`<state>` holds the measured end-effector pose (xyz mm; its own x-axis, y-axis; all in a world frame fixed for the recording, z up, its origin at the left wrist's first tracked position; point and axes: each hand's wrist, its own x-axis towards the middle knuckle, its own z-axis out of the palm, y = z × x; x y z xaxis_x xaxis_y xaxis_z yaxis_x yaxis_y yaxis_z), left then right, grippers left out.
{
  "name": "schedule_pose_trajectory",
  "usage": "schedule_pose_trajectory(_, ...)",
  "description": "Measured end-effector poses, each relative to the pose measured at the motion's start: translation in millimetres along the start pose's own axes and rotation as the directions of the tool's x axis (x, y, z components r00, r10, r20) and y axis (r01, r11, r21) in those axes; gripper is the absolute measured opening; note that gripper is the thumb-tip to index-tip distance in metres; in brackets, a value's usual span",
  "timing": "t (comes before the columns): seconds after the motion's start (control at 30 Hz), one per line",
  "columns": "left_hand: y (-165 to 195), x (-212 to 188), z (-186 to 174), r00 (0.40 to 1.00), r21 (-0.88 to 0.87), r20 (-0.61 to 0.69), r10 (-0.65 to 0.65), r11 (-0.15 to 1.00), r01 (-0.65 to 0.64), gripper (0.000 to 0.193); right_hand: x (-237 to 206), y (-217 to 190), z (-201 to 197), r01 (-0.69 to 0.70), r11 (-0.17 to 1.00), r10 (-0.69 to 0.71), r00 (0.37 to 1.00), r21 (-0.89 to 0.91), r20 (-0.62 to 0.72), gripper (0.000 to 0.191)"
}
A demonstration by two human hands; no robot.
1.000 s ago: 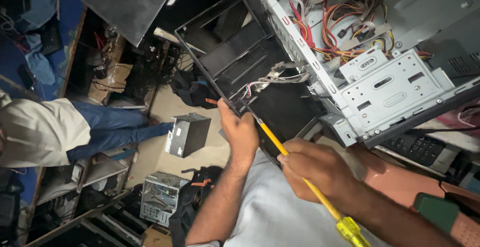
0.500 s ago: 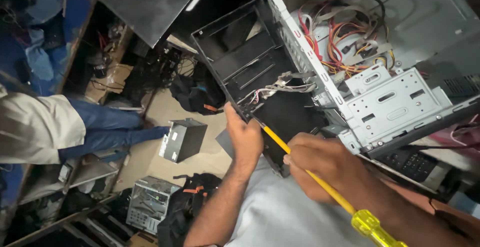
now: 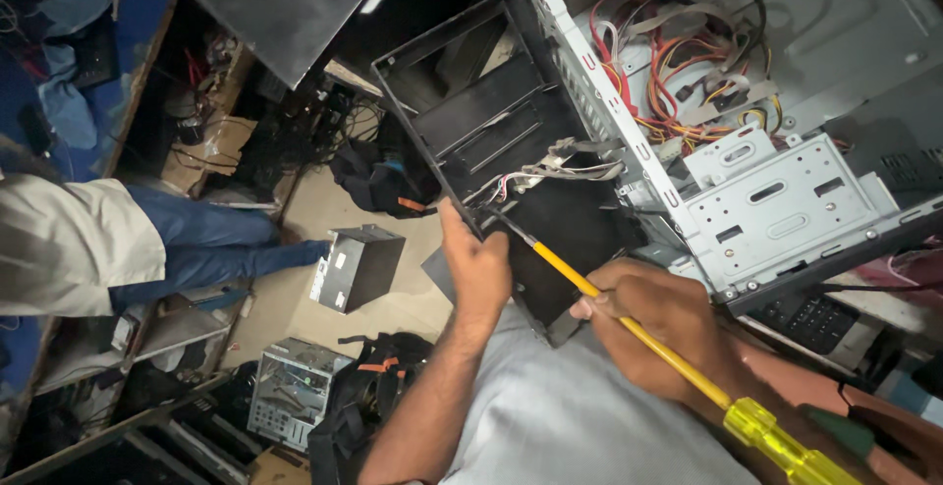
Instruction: The person works on an open desktop computer tower on a cluttered workbench, first removing and repositioning the case's front bezel and side panels by hand, then using a yellow-handled screwdriver to unscrew and pry at the front drive cage area of the case.
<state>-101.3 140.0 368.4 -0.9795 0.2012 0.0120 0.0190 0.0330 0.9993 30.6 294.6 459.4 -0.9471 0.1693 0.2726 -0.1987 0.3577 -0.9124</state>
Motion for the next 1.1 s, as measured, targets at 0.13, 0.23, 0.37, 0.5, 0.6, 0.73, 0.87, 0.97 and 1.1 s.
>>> schedule_pose_trajectory(0.13,-0.3,1.4,-1.0,0.999,-0.030,0.034,-0.035,0.999,0.036,0.059,-1.3,7.1,0.7,-0.002,1.000,0.002,1.000,0.001,0.009,0.011)
schedule_pose_trajectory(0.23,-1.0,2.2,-0.7,0.999,-0.024,0.030,-0.041,0.999,0.042,0.060,-0.4,10.1,-0.1,0.047,0.999,-0.046,0.999,-0.016,0.024,0.013)
schedule_pose_trajectory(0.37,-2.7,2.3,-1.4,0.999,-0.030,0.036,-0.029,0.999,0.030,0.060,7.8,6.6,-1.7,0.092,0.995,-0.094,0.995,0.037,0.041,0.013)
schedule_pose_trajectory(0.5,-2.8,1.3,-3.2,0.999,0.030,0.030,-0.015,0.999,0.014,0.062,26.8,-6.9,-13.0,-0.025,1.000,0.024,0.992,0.012,0.122,0.012)
schedule_pose_trajectory(0.6,-0.8,0.3,-4.4,0.999,0.068,0.031,-0.018,0.998,0.016,0.063,48.6,-14.7,-27.7,-0.196,0.978,0.180,0.965,0.066,0.193,0.011)
schedule_pose_trajectory(0.73,1.8,0.6,-5.2,0.999,0.098,0.048,0.004,0.995,-0.009,0.059,84.8,-12.1,-37.2,-0.421,0.900,0.363,0.868,0.114,0.338,0.013)
schedule_pose_trajectory(0.87,1.8,0.8,-5.2,0.999,0.113,0.036,-0.029,0.993,0.025,0.059,114.3,-3.5,-34.2,-0.521,0.835,0.428,0.816,0.175,0.389,0.017)
schedule_pose_trajectory(0.97,0.9,1.8,-6.9,0.998,0.103,0.041,-0.054,0.993,0.049,0.058,113.9,-2.8,-35.3,-0.515,0.841,0.439,0.830,0.168,0.345,0.014)
schedule_pose_trajectory(1.1,-0.6,2.8,-10.7,0.999,0.061,0.047,0.005,0.998,-0.008,0.058,76.1,-8.0,-35.2,-0.358,0.902,0.300,0.921,0.239,0.249,0.013)
